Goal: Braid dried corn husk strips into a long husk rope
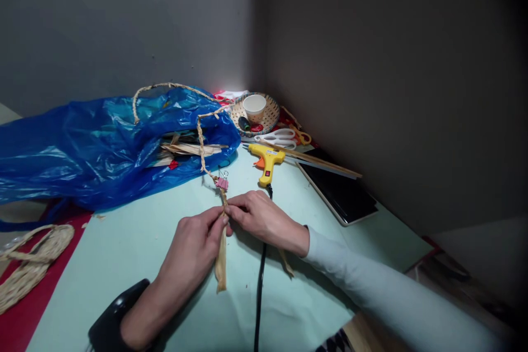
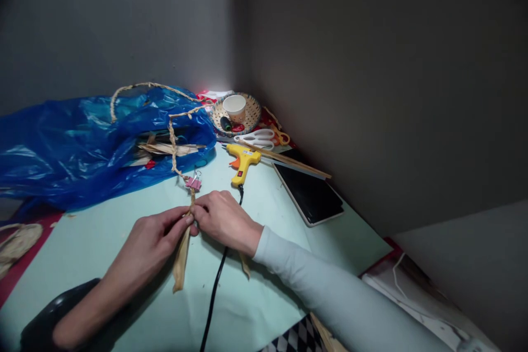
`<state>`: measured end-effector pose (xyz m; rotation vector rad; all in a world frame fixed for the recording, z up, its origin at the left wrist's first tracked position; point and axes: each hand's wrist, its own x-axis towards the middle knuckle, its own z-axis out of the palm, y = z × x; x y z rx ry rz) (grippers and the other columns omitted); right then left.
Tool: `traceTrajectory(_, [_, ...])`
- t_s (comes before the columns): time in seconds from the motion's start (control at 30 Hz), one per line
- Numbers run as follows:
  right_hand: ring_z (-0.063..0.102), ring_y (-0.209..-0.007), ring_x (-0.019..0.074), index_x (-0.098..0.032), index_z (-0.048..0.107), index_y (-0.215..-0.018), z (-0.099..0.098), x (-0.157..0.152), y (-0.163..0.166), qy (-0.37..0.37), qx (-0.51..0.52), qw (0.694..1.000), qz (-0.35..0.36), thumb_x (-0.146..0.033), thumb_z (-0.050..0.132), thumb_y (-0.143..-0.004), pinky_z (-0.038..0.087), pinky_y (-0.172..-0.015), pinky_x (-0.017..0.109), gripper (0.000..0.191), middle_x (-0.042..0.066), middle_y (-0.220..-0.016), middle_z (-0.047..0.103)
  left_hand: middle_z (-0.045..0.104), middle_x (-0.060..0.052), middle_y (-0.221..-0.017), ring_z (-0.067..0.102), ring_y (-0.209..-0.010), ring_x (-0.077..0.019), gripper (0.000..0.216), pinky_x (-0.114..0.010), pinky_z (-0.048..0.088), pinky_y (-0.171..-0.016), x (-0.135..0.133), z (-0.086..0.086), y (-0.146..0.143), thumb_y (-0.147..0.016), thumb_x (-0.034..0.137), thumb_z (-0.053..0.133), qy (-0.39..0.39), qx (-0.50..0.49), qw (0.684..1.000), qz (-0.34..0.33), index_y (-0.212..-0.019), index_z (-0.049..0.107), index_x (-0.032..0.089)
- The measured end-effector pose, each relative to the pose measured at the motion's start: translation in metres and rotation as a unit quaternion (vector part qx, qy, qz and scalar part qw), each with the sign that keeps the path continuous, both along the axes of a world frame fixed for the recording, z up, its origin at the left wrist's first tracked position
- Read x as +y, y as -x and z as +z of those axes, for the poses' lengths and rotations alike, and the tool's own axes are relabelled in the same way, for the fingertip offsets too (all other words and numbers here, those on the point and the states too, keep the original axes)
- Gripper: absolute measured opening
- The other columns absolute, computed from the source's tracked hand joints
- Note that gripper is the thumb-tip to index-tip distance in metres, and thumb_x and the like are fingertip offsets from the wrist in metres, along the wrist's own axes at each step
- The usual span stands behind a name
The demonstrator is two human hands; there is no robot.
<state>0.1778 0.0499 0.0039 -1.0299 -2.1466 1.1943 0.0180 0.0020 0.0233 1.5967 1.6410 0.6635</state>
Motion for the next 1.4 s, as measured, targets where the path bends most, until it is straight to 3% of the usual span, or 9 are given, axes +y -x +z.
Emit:
traceTrajectory(0.13, [0.028, -0.053, 0.0084, -0.015, 0.047, -0.053, -0.003, -0.003, 0.001, -0.006, 0.002, 0.999, -0.043, -0.018, 0.050, -0.088, 0.021, -0.054, 0.025, 0.035, -0.006, -0.049, 0.035, 0.072, -0.006, -0.068, 0.058, -0.065, -0.0252, 0.022, -0.032, 0.031, -0.066, -0.003, 0.012, 0.006, -0.082, 0.029, 0.056, -0.040, 0.096, 0.995, -0.002, -0.068, 0.072, 0.023])
traceTrajectory(0.3, [0.040, -0.054, 0.0083, -0.015, 0.052, -0.058, -0.005, -0.005, 0.003, 0.009, 0.022, 0.999, -0.034, -0.012, 0.047, -0.086, 0.027, -0.056, 0.022, 0.028, -0.004, -0.054, 0.050, 0.074, -0.006, -0.068, 0.062, -0.060, -0.0239, 0.027, -0.030, 0.034, -0.060, -0.014, 0.012, -0.001, -0.085, 0.029, 0.050, -0.062, 0.147, 0.987, -0.038, -0.069, 0.070, 0.023])
traceTrajectory(0.57, [0.039, -0.055, 0.0087, -0.015, 0.049, -0.054, 0.001, 0.000, -0.004, 0.038, 0.041, 0.998, -0.002, -0.014, 0.048, -0.085, 0.030, -0.057, 0.021, 0.031, -0.005, -0.054, 0.048, 0.076, -0.025, -0.087, 0.069, -0.066, -0.0362, 0.043, -0.037, 0.033, -0.056, -0.038, -0.011, -0.028, -0.082, 0.013, 0.049, -0.091, 0.267, 0.956, -0.080, -0.121, 0.066, 0.005])
traceTrajectory(0.8, [0.050, -0.062, 0.0109, -0.011, 0.064, -0.065, 0.000, 0.000, -0.002, 0.072, 0.056, 0.996, 0.009, -0.016, 0.049, -0.086, 0.037, -0.062, 0.021, 0.027, 0.000, -0.064, 0.063, 0.071, -0.026, -0.108, 0.068, -0.068, -0.0325, 0.047, -0.034, 0.029, -0.055, -0.039, -0.009, -0.041, -0.077, -0.001, 0.041, -0.027, 0.344, 0.927, -0.148, -0.112, 0.070, 0.009])
traceTrajectory(0.9, [0.047, -0.061, 0.0106, -0.012, 0.062, -0.063, -0.006, 0.001, -0.003, 0.075, 0.068, 0.995, 0.007, -0.017, 0.049, -0.086, 0.036, -0.061, 0.021, 0.027, -0.001, -0.061, 0.059, 0.071, -0.020, -0.111, 0.066, -0.074, -0.0304, 0.028, -0.035, 0.032, -0.061, -0.030, 0.001, -0.031, -0.083, 0.012, 0.050, -0.027, 0.255, 0.955, -0.150, -0.096, 0.074, 0.017])
traceTrajectory(0.97, [0.047, -0.060, 0.0102, -0.012, 0.063, -0.065, -0.008, 0.002, -0.003, 0.079, 0.077, 0.994, 0.011, -0.016, 0.048, -0.085, 0.036, -0.061, 0.021, 0.026, -0.002, -0.062, 0.058, 0.071, -0.009, -0.082, 0.059, -0.069, -0.0253, 0.014, -0.033, 0.031, -0.063, -0.018, 0.007, -0.016, -0.078, 0.024, 0.066, -0.013, 0.109, 0.989, -0.097, -0.065, 0.070, 0.020])
traceTrajectory(1.03, [0.045, -0.058, 0.0099, -0.012, 0.065, -0.067, -0.007, 0.001, -0.004, 0.083, 0.082, 0.993, 0.013, -0.014, 0.047, -0.085, 0.035, -0.060, 0.021, 0.026, -0.002, -0.060, 0.058, 0.054, -0.001, -0.054, 0.046, -0.057, -0.0178, 0.032, -0.030, 0.028, -0.058, -0.004, 0.010, -0.001, -0.073, 0.033, 0.072, 0.002, -0.015, 1.000, 0.016, -0.048, 0.058, 0.019])
traceTrajectory(1.23, [0.057, -0.068, 0.0123, -0.012, 0.064, -0.069, -0.002, -0.002, -0.003, 0.093, 0.106, 0.989, 0.033, -0.015, 0.043, -0.090, 0.043, -0.071, 0.021, 0.029, 0.002, -0.073, 0.067, 0.064, -0.002, -0.071, 0.059, -0.067, -0.0173, 0.021, -0.027, 0.043, -0.064, 0.017, -0.006, 0.010, -0.078, 0.038, 0.066, 0.081, -0.227, 0.970, 0.008, -0.082, 0.062, 0.017])
traceTrajectory(1.4, [0.059, -0.069, 0.0127, -0.013, 0.061, -0.071, -0.007, -0.003, 0.000, 0.090, 0.107, 0.990, 0.034, -0.017, 0.043, -0.093, 0.044, -0.074, 0.022, 0.029, 0.004, -0.074, 0.068, 0.056, 0.004, -0.057, 0.040, -0.043, -0.0074, 0.020, -0.020, 0.030, -0.043, 0.012, -0.015, -0.002, -0.078, 0.033, 0.064, 0.144, -0.325, 0.935, 0.008, -0.087, 0.052, 0.019])
